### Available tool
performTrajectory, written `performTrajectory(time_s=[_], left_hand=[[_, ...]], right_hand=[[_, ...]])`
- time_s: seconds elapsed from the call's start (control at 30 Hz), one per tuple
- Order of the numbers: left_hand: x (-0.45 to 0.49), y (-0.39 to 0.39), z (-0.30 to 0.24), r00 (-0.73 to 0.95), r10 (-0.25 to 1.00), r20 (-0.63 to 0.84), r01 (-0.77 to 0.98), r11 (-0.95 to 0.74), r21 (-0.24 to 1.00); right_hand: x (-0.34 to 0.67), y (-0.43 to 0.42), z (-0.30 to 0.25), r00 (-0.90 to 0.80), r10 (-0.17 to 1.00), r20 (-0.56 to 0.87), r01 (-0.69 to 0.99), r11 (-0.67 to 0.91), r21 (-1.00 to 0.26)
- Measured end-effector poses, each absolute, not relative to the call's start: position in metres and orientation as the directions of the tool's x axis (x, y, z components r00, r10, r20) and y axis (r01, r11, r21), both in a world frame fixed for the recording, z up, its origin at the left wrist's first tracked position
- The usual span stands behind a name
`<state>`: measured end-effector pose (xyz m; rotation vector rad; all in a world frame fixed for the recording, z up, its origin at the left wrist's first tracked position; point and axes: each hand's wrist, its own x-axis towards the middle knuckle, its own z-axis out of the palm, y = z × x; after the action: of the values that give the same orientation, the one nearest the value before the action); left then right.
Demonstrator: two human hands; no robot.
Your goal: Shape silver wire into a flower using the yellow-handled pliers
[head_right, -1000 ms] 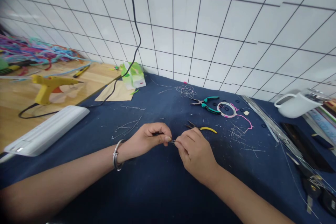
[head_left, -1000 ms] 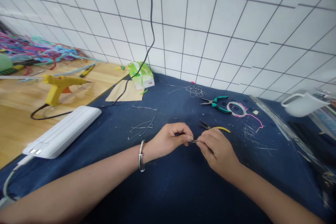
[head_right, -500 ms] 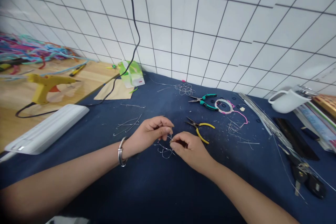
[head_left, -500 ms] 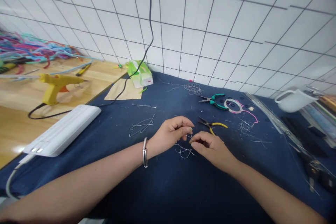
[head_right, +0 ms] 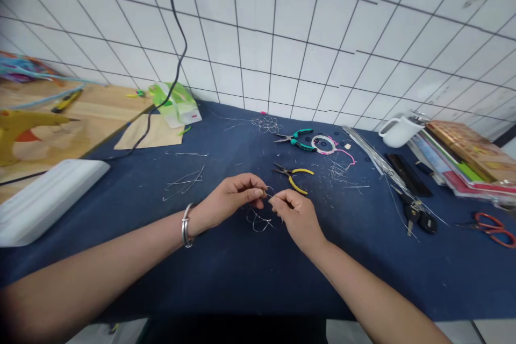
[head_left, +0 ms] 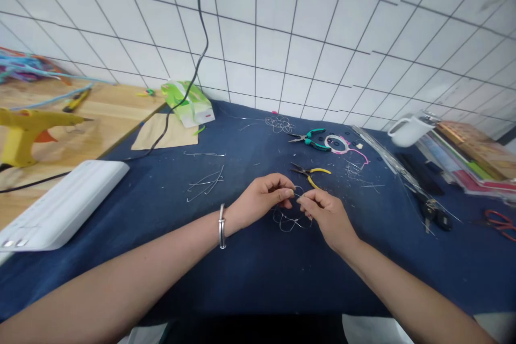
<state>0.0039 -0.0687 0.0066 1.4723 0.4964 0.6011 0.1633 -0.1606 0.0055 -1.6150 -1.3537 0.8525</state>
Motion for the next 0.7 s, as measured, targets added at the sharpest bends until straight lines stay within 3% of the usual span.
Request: performTrajectory(time_s=[0.13, 0.37, 0.57, 0.7], left_hand=[[0.005, -0.075, 0.006, 0.766, 0.642, 0.036, 0.020, -0.080, 0.997], [0.005, -0.084, 0.009, 0.797, 0.602, 0.048, 0.076, -0.178, 0.981], [0.005, -0.089, 0.011, 0.788, 0.612, 0.071, 0.071, -0.205, 0.976], [0.006, -0.090, 0.010, 0.784, 0.619, 0.041, -0.026, -0.033, 0.999]], right_hand=[[0.163, -0.170, 0.006, 0.146, 0.989, 0.014, 0.460, -0.055, -0.886], [0.159, -0.175, 0.021, 0.166, 0.973, 0.162, 0.557, 0.043, -0.830], [0.156, -0.177, 0.014, 0.235, 0.966, 0.109, 0.252, 0.048, -0.966], [0.157, -0.173, 0.012, 0.240, 0.969, 0.060, 0.102, 0.036, -0.994]])
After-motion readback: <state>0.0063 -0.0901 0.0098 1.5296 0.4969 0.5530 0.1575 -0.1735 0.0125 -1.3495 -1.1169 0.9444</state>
